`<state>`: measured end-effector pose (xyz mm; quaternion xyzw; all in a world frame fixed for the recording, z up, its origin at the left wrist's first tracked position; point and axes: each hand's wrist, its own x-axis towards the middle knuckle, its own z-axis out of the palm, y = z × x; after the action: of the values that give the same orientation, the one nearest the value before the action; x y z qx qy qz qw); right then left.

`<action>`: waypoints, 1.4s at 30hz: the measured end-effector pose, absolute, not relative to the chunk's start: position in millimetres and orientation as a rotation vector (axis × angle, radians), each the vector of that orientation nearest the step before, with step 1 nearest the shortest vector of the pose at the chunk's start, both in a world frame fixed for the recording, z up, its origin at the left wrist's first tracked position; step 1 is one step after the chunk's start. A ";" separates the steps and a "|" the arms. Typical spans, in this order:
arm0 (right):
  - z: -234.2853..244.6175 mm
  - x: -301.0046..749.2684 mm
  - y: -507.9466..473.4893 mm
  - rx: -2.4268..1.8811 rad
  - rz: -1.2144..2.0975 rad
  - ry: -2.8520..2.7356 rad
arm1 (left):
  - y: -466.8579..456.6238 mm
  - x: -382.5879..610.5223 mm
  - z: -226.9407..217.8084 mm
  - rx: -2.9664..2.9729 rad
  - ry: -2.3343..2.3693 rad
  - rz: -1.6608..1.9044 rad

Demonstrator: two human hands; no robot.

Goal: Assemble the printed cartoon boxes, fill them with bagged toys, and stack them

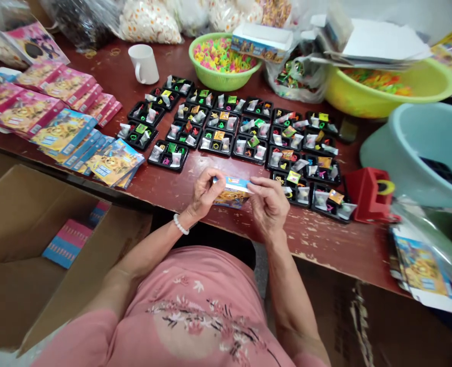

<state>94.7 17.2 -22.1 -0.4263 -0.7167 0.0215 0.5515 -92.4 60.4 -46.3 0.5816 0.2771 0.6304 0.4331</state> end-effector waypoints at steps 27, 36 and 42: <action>10.0 97.3 20.8 -1.198 0.641 -1.499 | 58.3 -80.9 -36.1 1.380 0.857 1.674; 11.7 101.1 14.1 -1.194 0.447 -1.686 | 56.4 -80.5 -42.4 1.442 0.892 1.672; -9.9 102.3 8.5 -1.181 0.293 -1.714 | 60.8 -91.2 -43.0 1.749 0.877 1.721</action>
<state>102.3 8.5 -9.9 -0.4876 -0.7077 0.1208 0.4968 -91.2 60.8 -43.0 0.6473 0.3247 0.6369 0.2647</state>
